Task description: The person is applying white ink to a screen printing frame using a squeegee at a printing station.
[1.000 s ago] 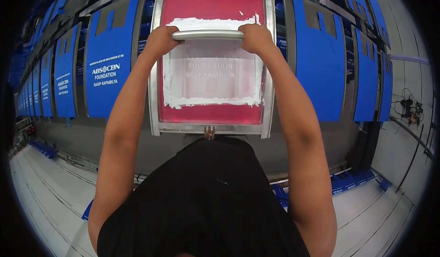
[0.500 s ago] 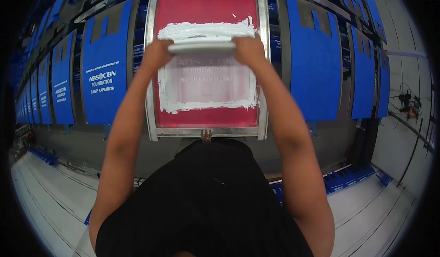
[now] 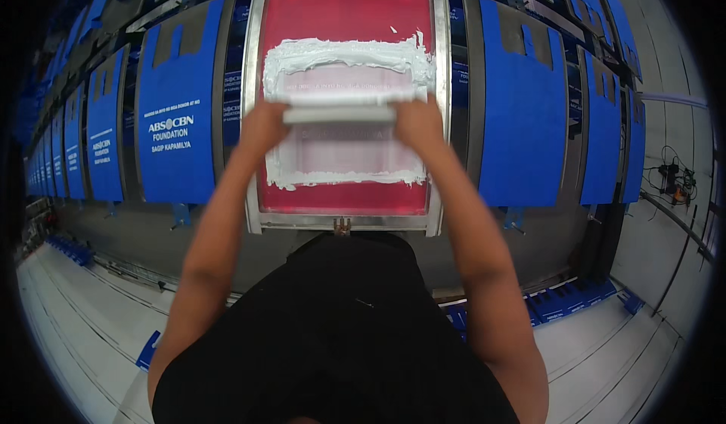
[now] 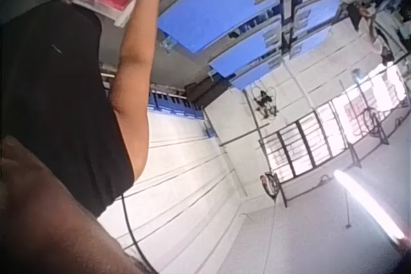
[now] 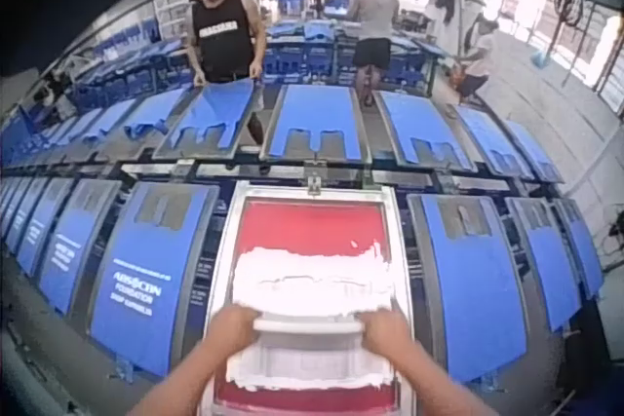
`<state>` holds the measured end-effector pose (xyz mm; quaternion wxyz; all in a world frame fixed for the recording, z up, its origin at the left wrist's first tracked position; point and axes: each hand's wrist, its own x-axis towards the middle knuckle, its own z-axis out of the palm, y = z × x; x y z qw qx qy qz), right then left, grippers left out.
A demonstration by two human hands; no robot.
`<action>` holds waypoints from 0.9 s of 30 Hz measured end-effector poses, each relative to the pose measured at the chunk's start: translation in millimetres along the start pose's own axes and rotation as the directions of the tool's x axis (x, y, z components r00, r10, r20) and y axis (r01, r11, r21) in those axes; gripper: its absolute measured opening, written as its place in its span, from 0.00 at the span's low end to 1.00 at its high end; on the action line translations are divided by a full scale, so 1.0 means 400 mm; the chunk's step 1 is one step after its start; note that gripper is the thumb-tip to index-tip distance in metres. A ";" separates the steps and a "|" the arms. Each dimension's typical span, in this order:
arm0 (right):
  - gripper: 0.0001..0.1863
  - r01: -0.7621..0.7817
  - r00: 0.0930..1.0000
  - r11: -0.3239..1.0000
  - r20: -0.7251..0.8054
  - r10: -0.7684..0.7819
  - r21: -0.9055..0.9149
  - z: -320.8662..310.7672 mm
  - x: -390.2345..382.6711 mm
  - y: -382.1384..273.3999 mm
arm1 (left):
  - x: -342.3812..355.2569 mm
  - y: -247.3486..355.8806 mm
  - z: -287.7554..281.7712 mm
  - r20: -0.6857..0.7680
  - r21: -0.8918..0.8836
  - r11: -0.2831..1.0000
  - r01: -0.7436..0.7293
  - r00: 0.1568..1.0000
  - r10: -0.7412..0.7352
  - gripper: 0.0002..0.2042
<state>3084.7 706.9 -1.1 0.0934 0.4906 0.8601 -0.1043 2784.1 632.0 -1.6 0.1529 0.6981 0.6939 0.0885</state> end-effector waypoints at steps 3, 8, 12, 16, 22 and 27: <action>0.21 0.023 0.995 0.997 -0.096 -0.016 0.069 -0.096 0.181 0.052 | 0.192 -0.022 -0.078 -0.009 0.051 0.998 -0.045 0.999 0.046 0.13; 0.23 -0.017 0.994 0.999 0.105 0.012 0.041 -0.117 -0.045 -0.038 | -0.027 0.024 -0.091 0.179 -0.011 0.997 0.074 0.981 -0.071 0.11; 0.22 0.068 0.998 0.982 -0.031 -0.063 0.177 0.038 -0.322 -0.102 | -0.322 0.040 0.047 -0.102 -0.129 0.969 -0.209 0.975 0.197 0.17; 0.24 0.098 0.981 0.986 -0.180 -0.074 0.132 0.069 -0.159 -0.034 | -0.159 0.003 0.061 -0.074 -0.126 0.984 -0.124 0.991 0.115 0.16; 0.20 0.054 0.995 0.998 -0.089 -0.051 0.029 -0.126 0.202 0.037 | 0.222 -0.054 -0.073 -0.036 -0.005 0.999 -0.040 0.999 0.040 0.14; 0.28 0.079 0.997 0.993 -0.013 -0.079 0.084 -0.238 0.266 0.041 | 0.181 -0.060 -0.148 -0.499 0.164 0.978 -0.130 0.844 0.196 0.22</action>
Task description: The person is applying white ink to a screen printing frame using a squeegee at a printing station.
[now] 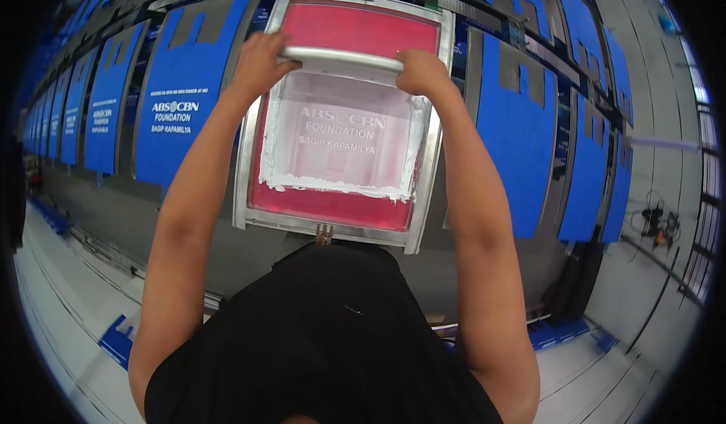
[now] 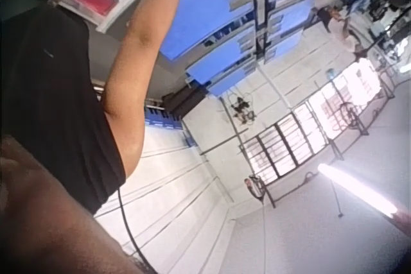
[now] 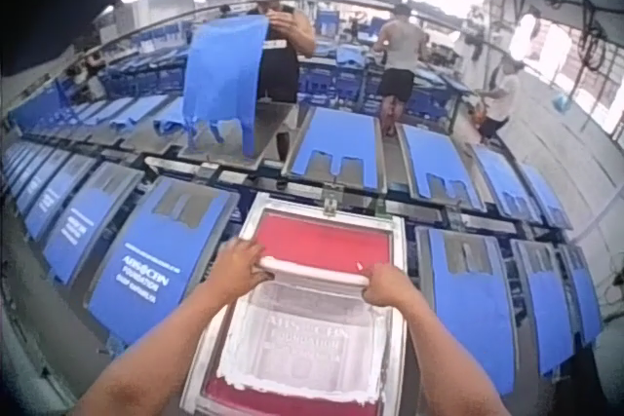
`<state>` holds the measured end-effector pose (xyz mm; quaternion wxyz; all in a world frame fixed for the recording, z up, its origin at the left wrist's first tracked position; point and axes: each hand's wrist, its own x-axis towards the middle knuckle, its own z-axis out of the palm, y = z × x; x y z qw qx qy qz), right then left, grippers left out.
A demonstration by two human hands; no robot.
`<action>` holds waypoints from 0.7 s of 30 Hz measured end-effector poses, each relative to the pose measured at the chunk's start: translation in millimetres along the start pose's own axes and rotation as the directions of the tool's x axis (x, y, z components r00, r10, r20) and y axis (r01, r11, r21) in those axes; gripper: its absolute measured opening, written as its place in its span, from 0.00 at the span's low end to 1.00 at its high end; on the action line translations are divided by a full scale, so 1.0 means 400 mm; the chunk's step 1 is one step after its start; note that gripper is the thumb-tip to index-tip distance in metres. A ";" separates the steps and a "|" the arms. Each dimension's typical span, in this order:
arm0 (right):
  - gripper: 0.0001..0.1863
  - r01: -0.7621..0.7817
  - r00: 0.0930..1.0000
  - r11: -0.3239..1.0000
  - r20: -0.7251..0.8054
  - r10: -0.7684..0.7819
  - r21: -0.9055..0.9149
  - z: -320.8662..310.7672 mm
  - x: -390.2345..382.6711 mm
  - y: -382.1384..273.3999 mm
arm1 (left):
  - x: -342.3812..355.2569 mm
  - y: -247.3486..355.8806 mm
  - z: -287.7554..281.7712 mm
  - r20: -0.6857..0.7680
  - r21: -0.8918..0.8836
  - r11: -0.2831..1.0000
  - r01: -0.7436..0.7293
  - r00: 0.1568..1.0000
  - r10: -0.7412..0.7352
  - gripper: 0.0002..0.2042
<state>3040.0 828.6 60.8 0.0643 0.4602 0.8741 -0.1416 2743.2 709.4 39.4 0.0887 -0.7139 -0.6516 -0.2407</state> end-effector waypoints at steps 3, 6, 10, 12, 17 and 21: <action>0.27 0.029 1.000 0.999 0.001 -0.029 0.030 -0.036 0.044 0.041 | -0.128 0.112 -0.116 -0.124 -0.052 0.993 0.104 0.986 -0.110 0.23; 0.25 0.064 0.997 0.994 0.039 -0.068 0.085 0.004 0.105 0.093 | -0.396 0.235 -0.165 0.813 -0.252 0.705 0.663 0.540 -0.218 0.20; 0.29 0.133 0.982 0.991 0.136 -0.132 -0.005 0.036 0.160 0.079 | -0.778 0.377 -0.065 0.985 -0.140 0.375 0.916 0.168 -0.044 0.26; 0.28 0.114 0.969 0.993 0.217 -0.114 0.014 -0.009 0.152 0.015 | -0.858 0.416 -0.007 0.961 -0.236 0.220 0.946 0.261 -0.088 0.25; 0.26 0.184 0.982 0.983 -0.033 -0.184 0.001 0.035 0.146 -0.062 | -0.816 0.428 -0.015 0.899 -0.435 0.061 0.898 0.430 0.090 0.20; 0.26 0.074 0.997 0.997 -0.036 -0.073 0.034 0.036 0.057 -0.111 | -0.788 0.453 -0.059 0.890 -0.446 -0.005 0.895 0.443 0.109 0.20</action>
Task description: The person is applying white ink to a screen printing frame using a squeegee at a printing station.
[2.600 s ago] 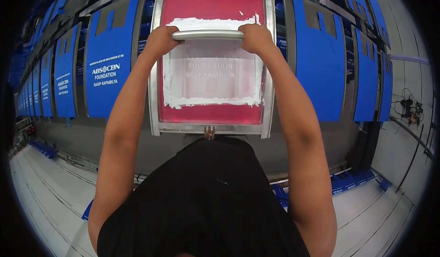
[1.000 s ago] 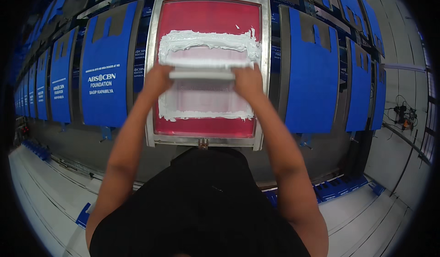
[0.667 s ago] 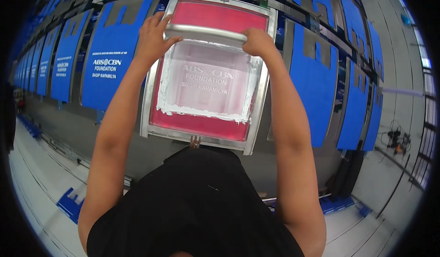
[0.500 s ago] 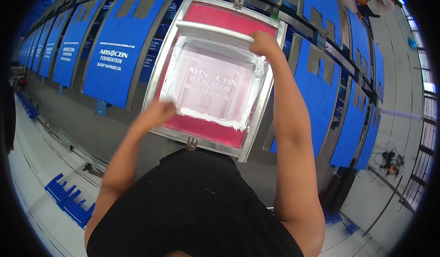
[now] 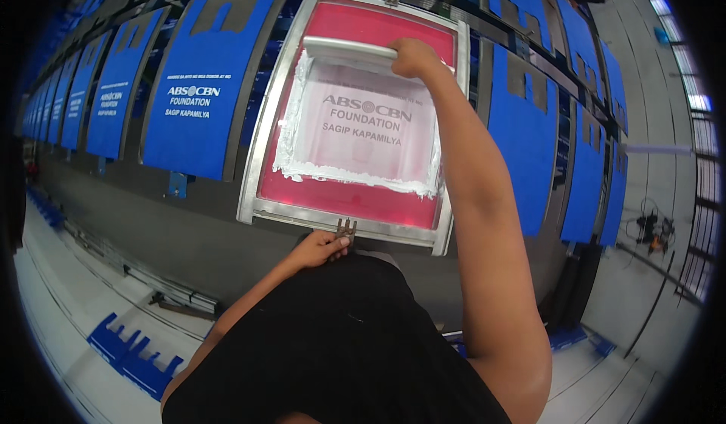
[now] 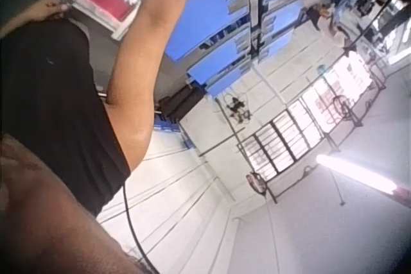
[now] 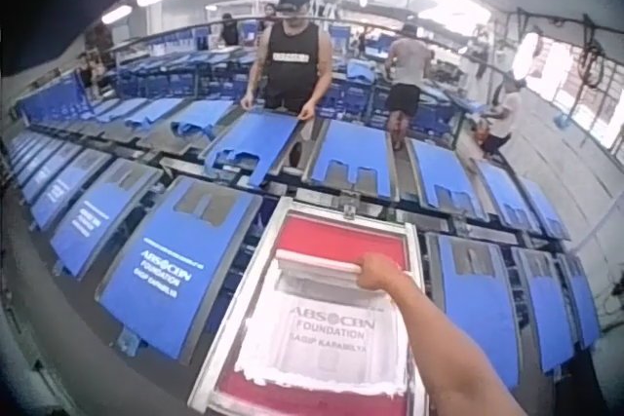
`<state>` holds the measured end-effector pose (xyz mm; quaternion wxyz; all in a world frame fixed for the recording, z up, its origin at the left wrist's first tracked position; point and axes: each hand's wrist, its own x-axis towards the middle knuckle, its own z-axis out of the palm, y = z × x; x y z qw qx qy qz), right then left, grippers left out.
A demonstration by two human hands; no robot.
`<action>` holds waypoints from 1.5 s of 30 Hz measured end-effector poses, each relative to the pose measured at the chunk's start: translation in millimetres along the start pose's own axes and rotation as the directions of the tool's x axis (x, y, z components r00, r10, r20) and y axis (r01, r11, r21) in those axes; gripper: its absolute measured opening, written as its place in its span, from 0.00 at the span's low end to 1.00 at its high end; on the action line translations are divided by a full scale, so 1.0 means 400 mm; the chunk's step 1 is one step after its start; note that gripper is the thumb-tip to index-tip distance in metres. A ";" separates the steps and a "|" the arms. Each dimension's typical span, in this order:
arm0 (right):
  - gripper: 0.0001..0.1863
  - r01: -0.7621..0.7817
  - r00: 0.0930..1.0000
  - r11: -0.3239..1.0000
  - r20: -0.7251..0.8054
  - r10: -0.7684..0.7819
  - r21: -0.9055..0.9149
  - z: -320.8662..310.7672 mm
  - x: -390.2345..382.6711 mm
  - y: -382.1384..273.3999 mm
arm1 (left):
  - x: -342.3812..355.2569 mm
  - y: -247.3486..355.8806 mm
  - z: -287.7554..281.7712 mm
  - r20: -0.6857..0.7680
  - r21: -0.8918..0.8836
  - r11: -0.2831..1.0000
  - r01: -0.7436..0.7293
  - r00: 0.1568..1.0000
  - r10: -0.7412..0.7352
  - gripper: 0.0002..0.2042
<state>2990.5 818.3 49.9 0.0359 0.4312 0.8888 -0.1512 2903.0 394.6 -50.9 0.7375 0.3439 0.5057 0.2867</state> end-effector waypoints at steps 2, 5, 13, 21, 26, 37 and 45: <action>0.26 -0.002 1.000 1.000 0.024 0.002 -0.014 0.023 -0.070 -0.010 | 0.004 0.003 -0.001 0.018 -0.044 0.999 0.011 1.000 -0.011 0.20; 0.28 0.014 0.996 0.997 0.084 -0.008 -0.079 0.063 -0.271 -0.161 | -0.005 -0.004 -0.012 0.005 -0.089 0.995 0.051 0.999 -0.051 0.20; 0.20 0.047 0.987 0.997 -0.155 -0.035 0.069 0.192 -0.686 -0.292 | 0.021 0.006 0.007 -0.048 -0.026 0.993 0.114 0.992 -0.115 0.23; 0.18 -0.149 0.958 0.901 -0.166 0.234 0.407 0.087 -0.612 -0.056 | 0.056 -0.055 -0.006 -0.224 0.280 0.931 0.233 0.959 -0.173 0.27; 0.19 -0.161 0.932 0.399 0.006 0.363 0.903 0.138 -0.569 0.186 | 0.000 0.104 -0.053 -0.411 0.708 0.652 0.271 0.909 0.068 0.23; 0.24 -0.291 0.887 -0.271 0.365 0.284 0.917 0.207 -0.545 0.253 | 0.067 0.143 -0.466 -0.770 0.430 0.901 0.046 0.540 0.340 0.28; 0.22 -0.205 0.900 -0.331 0.310 0.306 0.921 0.073 -0.756 0.486 | 0.125 0.205 -0.130 -0.791 0.232 0.953 -0.195 0.532 0.302 0.25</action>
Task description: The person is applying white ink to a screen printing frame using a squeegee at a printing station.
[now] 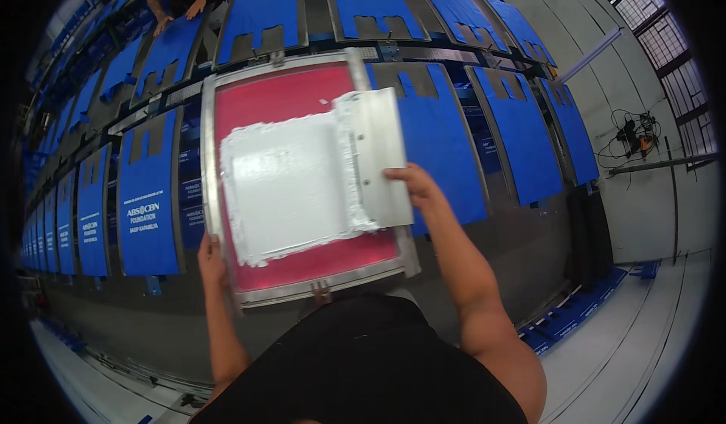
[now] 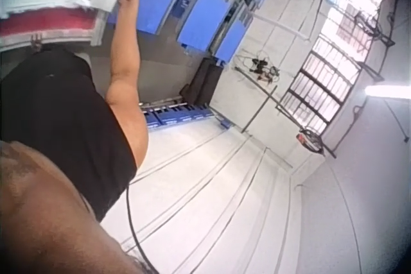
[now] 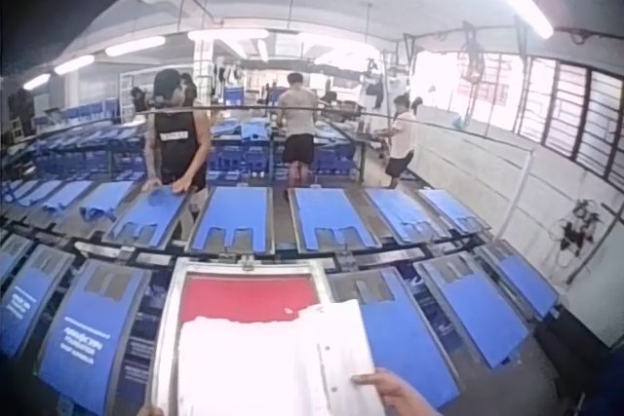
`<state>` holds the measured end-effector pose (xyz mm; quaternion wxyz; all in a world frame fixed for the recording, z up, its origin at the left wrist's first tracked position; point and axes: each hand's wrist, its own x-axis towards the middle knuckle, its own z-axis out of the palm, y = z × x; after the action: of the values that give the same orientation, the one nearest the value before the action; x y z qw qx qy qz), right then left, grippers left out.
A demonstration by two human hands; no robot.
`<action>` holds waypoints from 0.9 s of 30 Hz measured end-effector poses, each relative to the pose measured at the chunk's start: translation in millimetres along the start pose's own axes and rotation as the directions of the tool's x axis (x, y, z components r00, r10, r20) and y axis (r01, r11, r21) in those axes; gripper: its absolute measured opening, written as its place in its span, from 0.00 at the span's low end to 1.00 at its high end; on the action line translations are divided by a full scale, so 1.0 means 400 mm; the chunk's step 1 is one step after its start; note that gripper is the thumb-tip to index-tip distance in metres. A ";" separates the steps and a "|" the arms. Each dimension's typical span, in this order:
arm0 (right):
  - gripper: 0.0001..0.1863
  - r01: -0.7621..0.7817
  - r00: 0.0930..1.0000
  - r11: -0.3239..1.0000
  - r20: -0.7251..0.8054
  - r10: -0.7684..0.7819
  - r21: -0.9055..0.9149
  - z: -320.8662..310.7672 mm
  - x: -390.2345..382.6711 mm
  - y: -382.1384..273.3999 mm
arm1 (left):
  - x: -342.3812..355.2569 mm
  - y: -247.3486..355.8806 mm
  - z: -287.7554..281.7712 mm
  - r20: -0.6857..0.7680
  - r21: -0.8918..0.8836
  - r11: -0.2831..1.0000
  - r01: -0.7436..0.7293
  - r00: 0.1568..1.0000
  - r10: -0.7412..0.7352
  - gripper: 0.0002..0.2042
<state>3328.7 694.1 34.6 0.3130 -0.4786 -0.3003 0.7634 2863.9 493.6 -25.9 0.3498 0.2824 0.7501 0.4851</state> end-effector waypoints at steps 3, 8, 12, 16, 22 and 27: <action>0.24 0.045 0.995 0.998 -0.085 -0.049 -0.049 -0.223 -0.080 -0.079 | -0.081 0.065 0.230 0.126 -0.009 0.999 -0.030 0.992 0.031 0.25; 0.25 0.056 0.977 0.992 -0.201 -0.077 -0.109 -0.548 -0.166 -0.168 | -0.211 0.062 0.592 0.104 0.037 0.990 -0.135 0.986 0.131 0.24; 0.25 0.037 0.978 0.997 -0.201 -0.050 -0.071 -0.709 -0.172 -0.186 | -0.292 0.089 0.725 0.126 0.005 1.000 0.003 0.992 -0.003 0.24; 0.26 0.004 0.988 0.994 -0.151 -0.020 -0.106 -0.820 -0.143 -0.241 | -0.340 0.099 0.828 0.087 -0.067 0.997 0.040 0.996 -0.035 0.25; 0.27 0.117 0.991 0.981 -0.047 -0.126 -0.154 -0.869 -0.062 -0.258 | -0.286 0.113 0.861 0.022 0.254 0.966 0.040 0.999 -0.048 0.27; 0.27 -0.066 0.998 0.988 -0.005 0.066 -0.142 -0.898 -0.028 -0.255 | -0.233 0.070 0.870 0.072 0.004 0.999 0.045 0.996 -0.045 0.30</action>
<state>3681.9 806.3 -11.8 0.2529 -0.5094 -0.3376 0.7501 3199.9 617.2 -75.6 0.3871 0.2829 0.7439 0.4656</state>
